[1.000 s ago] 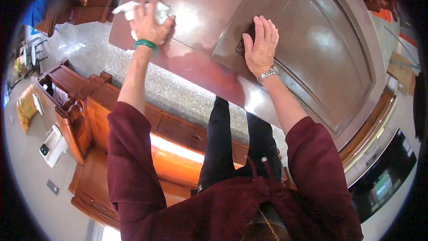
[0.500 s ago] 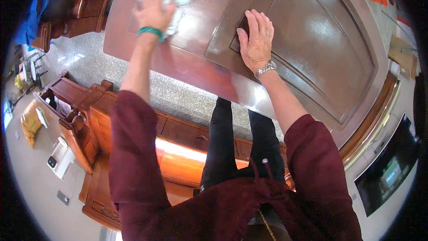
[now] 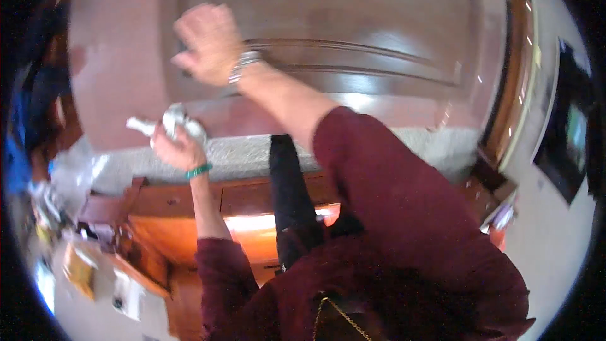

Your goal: The person wipes the surface of a large wooden cabinet using a white cloth. They move their hands across the top and sides of the furniture, cleaning the wood grain and edges.

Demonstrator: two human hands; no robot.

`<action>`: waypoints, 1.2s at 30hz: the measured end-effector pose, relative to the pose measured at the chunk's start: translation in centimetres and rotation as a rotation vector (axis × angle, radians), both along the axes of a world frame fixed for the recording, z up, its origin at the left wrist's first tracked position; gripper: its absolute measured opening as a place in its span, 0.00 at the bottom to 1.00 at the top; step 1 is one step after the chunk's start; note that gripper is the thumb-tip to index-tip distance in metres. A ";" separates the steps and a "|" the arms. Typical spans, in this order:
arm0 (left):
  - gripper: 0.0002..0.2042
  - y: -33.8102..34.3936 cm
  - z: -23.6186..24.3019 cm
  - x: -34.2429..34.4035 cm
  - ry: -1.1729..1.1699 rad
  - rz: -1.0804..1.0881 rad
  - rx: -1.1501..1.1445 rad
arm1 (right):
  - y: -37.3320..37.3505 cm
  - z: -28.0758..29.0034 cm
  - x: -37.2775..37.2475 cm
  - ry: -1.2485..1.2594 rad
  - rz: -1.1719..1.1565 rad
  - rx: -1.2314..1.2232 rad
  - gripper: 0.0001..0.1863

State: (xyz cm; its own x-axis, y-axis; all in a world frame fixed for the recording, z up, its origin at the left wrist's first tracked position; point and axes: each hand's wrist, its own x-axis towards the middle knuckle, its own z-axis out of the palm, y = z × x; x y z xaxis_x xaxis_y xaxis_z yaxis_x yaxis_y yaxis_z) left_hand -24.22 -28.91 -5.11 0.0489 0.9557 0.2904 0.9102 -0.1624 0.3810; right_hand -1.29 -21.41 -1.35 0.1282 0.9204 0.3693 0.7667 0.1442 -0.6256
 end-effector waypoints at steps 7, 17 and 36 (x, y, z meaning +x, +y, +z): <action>0.21 -10.9 4.8 12.4 -1.262 0.350 -0.649 | -16.1 6.4 6.6 0.641 0.078 -0.350 0.26; 0.15 -18.1 10.9 36.2 -0.663 -0.744 -0.619 | -37.3 9.6 28.6 0.774 -1.028 -0.011 0.13; 0.14 -16.2 4.3 43.6 0.138 -0.740 -0.070 | -36.9 3.3 32.2 0.022 -0.575 -0.034 0.14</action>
